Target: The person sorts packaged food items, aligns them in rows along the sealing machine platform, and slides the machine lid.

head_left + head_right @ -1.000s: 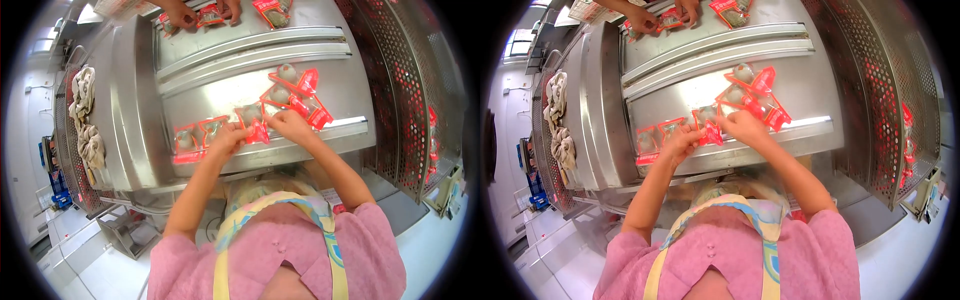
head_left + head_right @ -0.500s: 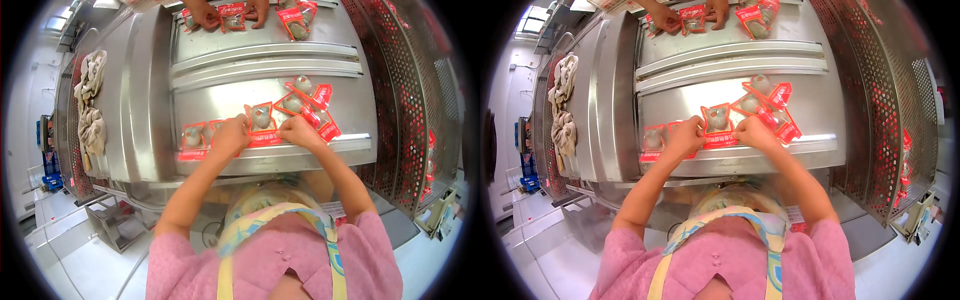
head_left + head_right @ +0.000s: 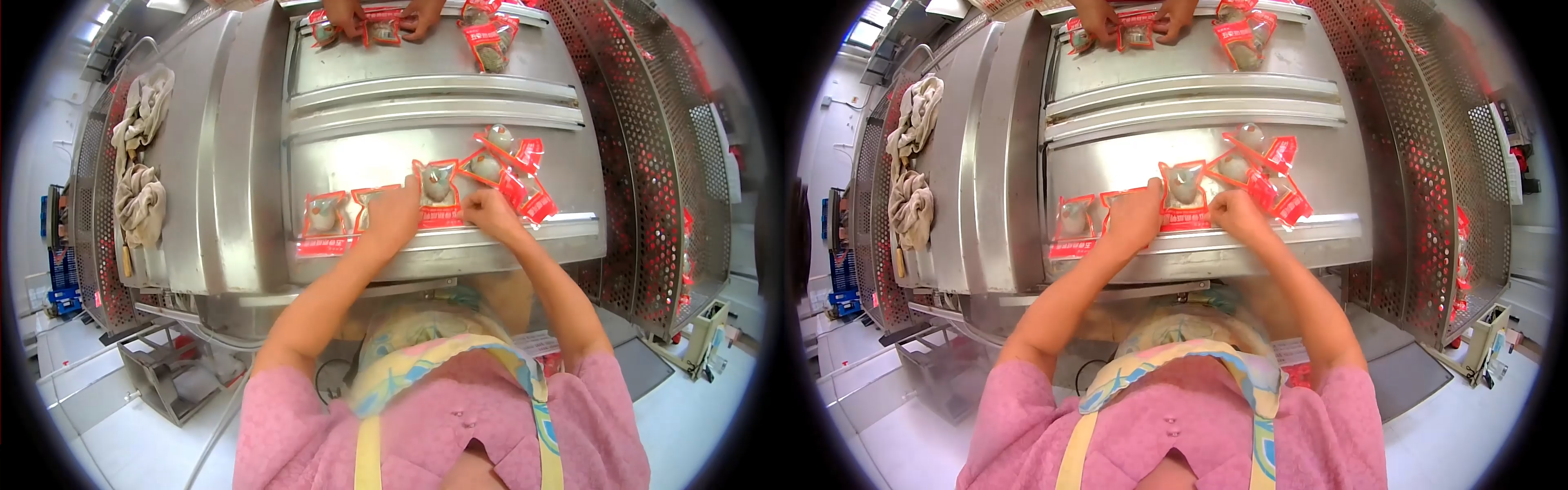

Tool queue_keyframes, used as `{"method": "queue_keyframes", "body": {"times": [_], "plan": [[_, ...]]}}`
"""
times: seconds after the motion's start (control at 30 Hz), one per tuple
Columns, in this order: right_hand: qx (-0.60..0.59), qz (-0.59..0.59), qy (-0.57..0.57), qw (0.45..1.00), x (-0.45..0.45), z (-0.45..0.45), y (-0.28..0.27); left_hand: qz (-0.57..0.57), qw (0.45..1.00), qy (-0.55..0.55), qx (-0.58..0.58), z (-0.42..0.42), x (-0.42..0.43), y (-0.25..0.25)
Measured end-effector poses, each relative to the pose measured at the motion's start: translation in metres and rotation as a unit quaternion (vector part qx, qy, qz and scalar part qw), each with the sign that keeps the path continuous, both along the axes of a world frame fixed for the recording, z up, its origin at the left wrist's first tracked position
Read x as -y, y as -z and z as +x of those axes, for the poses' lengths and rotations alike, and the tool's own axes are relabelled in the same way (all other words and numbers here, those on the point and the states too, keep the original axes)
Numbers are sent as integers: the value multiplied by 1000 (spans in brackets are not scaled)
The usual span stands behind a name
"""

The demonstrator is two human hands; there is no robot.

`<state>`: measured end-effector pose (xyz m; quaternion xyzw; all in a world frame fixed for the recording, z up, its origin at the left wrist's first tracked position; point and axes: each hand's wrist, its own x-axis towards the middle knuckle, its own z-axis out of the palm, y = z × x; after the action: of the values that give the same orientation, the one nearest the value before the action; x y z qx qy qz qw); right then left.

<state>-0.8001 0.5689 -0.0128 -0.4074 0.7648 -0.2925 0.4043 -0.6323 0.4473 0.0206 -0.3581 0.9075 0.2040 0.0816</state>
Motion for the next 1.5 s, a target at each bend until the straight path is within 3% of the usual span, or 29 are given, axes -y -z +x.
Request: {"method": "queue_keyframes", "body": {"times": [0.13,0.23,0.33,0.47,0.67,0.73,0.77,0.87,0.97,1.07,1.2,1.27,1.37,1.5], "plan": [[-67,27,-43,996,1,2,2,8,1000,23,3,1,6,6],[43,66,-67,995,-3,-12,-8,36,999,38,-7,6,9,7],[134,47,33,989,0,-9,-8,46,998,3,-46,7,7,-4],[58,83,51,994,3,-2,-6,42,996,-35,-71,0,8,-7],[-45,74,4,996,-6,5,-1,21,1000,9,-12,3,0,-9],[-51,107,0,993,-5,9,-17,-41,996,0,-81,9,-10,-3],[-88,63,3,994,-7,11,-17,-76,990,-5,-116,11,-14,-2],[-158,-72,18,985,-28,20,-18,-73,939,117,-316,22,-24,-21],[-179,-182,16,967,-52,18,-23,-13,969,155,-194,27,-41,12],[-258,-233,15,937,-77,-1,-33,31,976,133,-171,22,-46,14],[-370,-248,31,895,-95,-41,-35,224,956,-32,-186,-23,-62,-1],[-401,-235,10,885,-90,-56,-35,375,878,-201,-220,-56,-74,30],[-370,-195,-18,908,-78,-73,-32,611,628,-431,-216,-107,-77,39],[-240,-162,-77,954,-72,-104,0,638,537,-491,-253,-124,-79,62]]}}
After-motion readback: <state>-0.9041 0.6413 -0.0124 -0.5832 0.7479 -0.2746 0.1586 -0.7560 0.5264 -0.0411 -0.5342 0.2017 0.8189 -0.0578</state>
